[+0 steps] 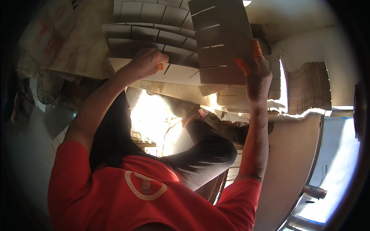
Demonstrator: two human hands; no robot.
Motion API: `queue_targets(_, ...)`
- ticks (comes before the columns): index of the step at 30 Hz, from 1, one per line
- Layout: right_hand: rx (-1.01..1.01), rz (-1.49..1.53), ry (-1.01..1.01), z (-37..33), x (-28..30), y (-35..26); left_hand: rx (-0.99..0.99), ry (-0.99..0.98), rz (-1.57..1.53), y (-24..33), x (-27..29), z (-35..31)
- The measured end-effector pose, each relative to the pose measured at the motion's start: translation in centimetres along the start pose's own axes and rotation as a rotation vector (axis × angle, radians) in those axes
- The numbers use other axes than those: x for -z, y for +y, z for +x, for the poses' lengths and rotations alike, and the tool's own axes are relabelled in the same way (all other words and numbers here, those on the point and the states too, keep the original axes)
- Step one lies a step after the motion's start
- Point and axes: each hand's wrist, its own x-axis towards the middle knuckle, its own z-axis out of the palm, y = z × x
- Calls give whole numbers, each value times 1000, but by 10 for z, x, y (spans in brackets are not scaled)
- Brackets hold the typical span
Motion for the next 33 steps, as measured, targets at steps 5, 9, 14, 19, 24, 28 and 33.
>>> queue_targets(5, -34, -16, -39, 0, -2, 5, -69, 139, -95, 1, -4, -1)
queue_targets(9, -58, -7, -100, -1, -8, 8, -61, 146, -112, -2, -5, -2)
queue_targets(14, -185, -9, -201, -2, -11, 6, 44, -53, -121, 11, 18, 6)
queue_targets(19, -55, -12, -188, -3, -20, 12, -22, 344, -148, -12, 15, 37)
queue_targets(24, -127, 4, -252, 6, -16, -4, -211, 450, 190, -53, 7, 73)
queue_targets(28, -125, -5, -266, 7, -16, -1, -119, 287, 158, -60, 7, 79)
queue_targets(33, -22, 57, -315, 12, -20, 14, -92, 189, 75, -56, 9, 76)
